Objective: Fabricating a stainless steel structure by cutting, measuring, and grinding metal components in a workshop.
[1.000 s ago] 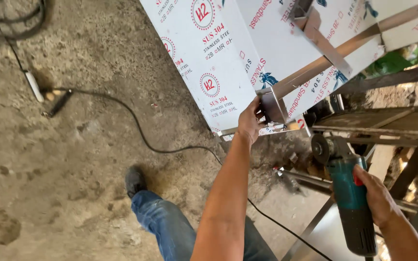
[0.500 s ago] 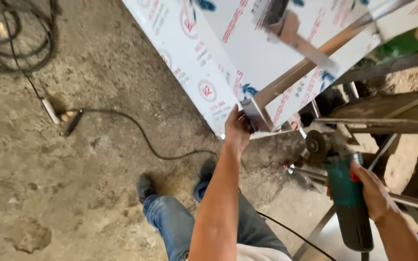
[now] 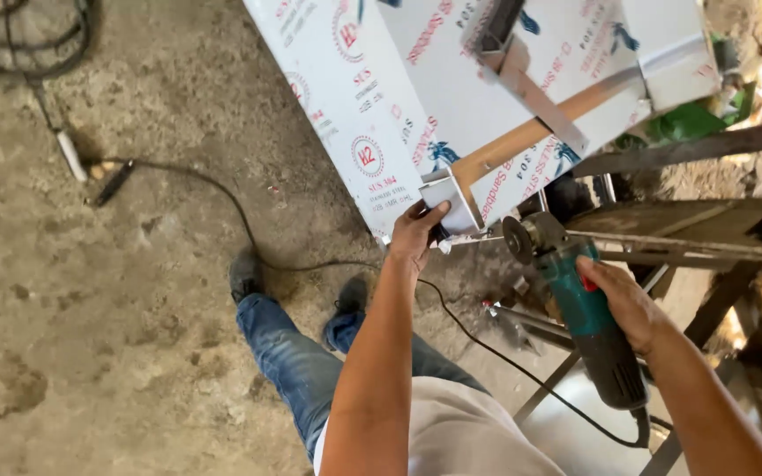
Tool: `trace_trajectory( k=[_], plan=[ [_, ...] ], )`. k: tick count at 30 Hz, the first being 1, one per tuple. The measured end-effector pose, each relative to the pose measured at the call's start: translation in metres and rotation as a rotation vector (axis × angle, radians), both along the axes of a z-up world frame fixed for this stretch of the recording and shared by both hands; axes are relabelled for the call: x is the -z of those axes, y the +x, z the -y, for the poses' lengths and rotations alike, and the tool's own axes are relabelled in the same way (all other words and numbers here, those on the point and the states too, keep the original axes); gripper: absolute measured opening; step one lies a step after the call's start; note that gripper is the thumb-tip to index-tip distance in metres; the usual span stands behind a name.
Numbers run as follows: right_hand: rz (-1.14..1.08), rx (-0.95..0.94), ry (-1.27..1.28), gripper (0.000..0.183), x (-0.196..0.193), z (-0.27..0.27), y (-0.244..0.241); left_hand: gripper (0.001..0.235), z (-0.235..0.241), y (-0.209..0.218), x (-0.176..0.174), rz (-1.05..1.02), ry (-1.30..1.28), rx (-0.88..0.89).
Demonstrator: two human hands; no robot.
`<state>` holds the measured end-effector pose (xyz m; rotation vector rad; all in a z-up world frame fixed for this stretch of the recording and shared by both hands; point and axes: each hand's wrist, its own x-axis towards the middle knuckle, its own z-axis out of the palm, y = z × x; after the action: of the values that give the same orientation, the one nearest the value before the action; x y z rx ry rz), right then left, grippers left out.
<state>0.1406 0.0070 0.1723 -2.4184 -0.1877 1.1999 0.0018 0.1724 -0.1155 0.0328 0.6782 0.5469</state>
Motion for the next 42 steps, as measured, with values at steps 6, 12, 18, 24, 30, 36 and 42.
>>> trace_trajectory(
  k=[6, 12, 18, 24, 30, 36, 42],
  plan=[
    [-0.007, -0.088, -0.055, 0.061, 0.015, -0.014, -0.024, 0.075, 0.001, -0.009, 0.007, -0.04, 0.018, 0.022],
    [-0.008, -0.129, -0.054, 0.062, 0.023, -0.014, -0.034, 0.077, -0.001, -0.011, 0.003, -0.094, 0.034, 0.013],
    [-0.017, -0.141, -0.039, 0.064, 0.03, -0.01, -0.026, 0.075, -0.002, -0.012, 0.004, -0.112, 0.062, 0.008],
    [-0.012, -0.156, -0.06, 0.064, 0.024, -0.021, -0.033, 0.072, -0.003, -0.014, -0.001, -0.131, 0.077, 0.01],
    [-0.016, -0.197, -0.046, 0.067, 0.029, -0.018, -0.028, 0.07, -0.001, -0.017, -0.004, -0.156, 0.061, 0.007],
    [0.013, -0.235, -0.112, 0.07, 0.026, -0.024, -0.03, 0.071, -0.004, -0.022, -0.011, -0.196, 0.067, 0.037],
    [0.033, -0.24, -0.088, 0.066, 0.023, -0.03, -0.036, 0.075, -0.004, -0.02, -0.009, -0.166, 0.039, 0.01]
  ],
)
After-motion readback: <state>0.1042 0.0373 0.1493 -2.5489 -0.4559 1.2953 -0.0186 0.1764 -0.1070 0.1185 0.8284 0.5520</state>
